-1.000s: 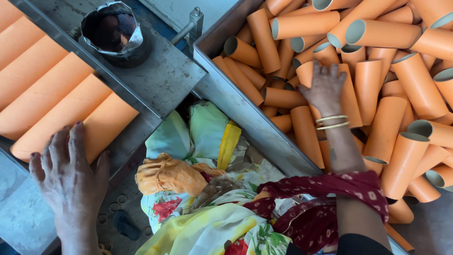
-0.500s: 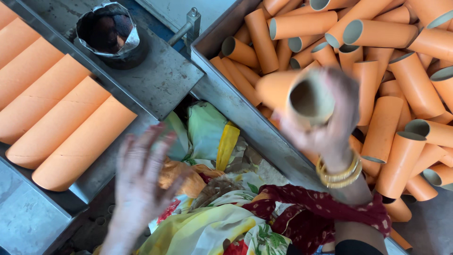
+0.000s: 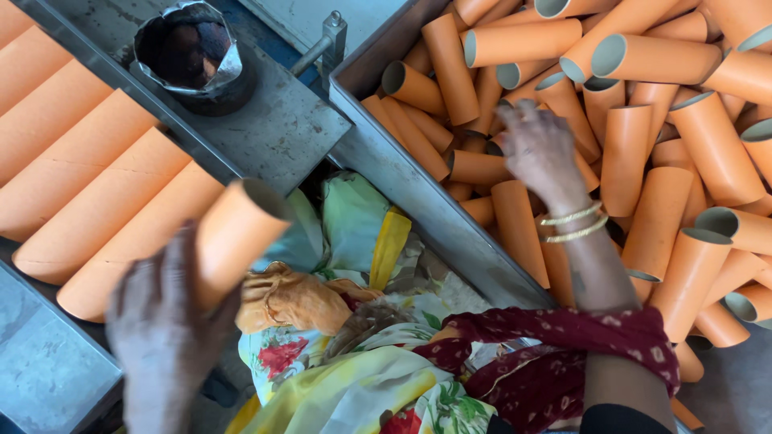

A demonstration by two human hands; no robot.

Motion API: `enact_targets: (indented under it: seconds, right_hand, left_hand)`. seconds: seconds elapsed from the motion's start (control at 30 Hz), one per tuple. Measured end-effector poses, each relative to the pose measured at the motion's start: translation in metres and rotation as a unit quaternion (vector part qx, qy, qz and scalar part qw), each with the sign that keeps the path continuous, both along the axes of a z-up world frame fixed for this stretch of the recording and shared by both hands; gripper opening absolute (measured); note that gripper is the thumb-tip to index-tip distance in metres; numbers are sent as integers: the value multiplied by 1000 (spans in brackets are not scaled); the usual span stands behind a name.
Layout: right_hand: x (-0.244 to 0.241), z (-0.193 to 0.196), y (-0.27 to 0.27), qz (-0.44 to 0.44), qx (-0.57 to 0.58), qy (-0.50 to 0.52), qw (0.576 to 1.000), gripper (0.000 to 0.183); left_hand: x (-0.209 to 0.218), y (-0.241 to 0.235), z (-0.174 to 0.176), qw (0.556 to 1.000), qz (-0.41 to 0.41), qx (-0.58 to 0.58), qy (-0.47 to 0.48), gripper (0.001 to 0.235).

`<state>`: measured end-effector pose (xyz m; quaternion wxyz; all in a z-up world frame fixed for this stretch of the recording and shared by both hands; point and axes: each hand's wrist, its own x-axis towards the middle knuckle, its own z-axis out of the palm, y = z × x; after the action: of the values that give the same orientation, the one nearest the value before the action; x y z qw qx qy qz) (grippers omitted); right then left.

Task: The person repeatedly picks up orange cylindrical objects from a metal bin and places them onto a conveyor belt. The person handles the cylinders one at a time, moving them from the bin to the belt in a continuous loop.

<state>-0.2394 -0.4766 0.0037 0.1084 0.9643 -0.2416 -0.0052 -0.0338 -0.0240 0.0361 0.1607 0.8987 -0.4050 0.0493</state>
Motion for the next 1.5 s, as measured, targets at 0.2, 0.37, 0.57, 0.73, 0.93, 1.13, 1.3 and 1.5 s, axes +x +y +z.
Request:
enact_targets:
  seconds: [0.2,0.37,0.57,0.73,0.93,1.13,1.3,1.5]
  right_hand:
    - [-18,-69,-91,-157,97,134,974,82]
    - [1,-94,-124,-193,71,280,938,67]
    - [-15,-83,-100,-153,14,352,923,75]
    - [-74,-30,-58,-128,45,179,975,57]
    - [-142,70,-16,-175,74,-127,974,53]
    - [-159,90,55,-97,121,-482,862,16]
    - [-85,65,145,58,188,-557,807,31]
    - [-16,44,213,198,467,-476,718,26]
  left_hand:
    - [13,28,-14,992,90,77,-45,87]
    - [22,32,-35,988,103,83,-83,70]
    - [21,35,-33,991,116,32,-60,62]
    - [23,31,-22,988,109,-95,59,61]
    - [18,29,-16,989,87,-108,44,54]
    - [-11,-5,-15,972,-74,-200,102,66]
    - [-76,-51,-20,932,-231,-266,84,76]
    - [-80,-47,-45,931,-258,-245,75,86]
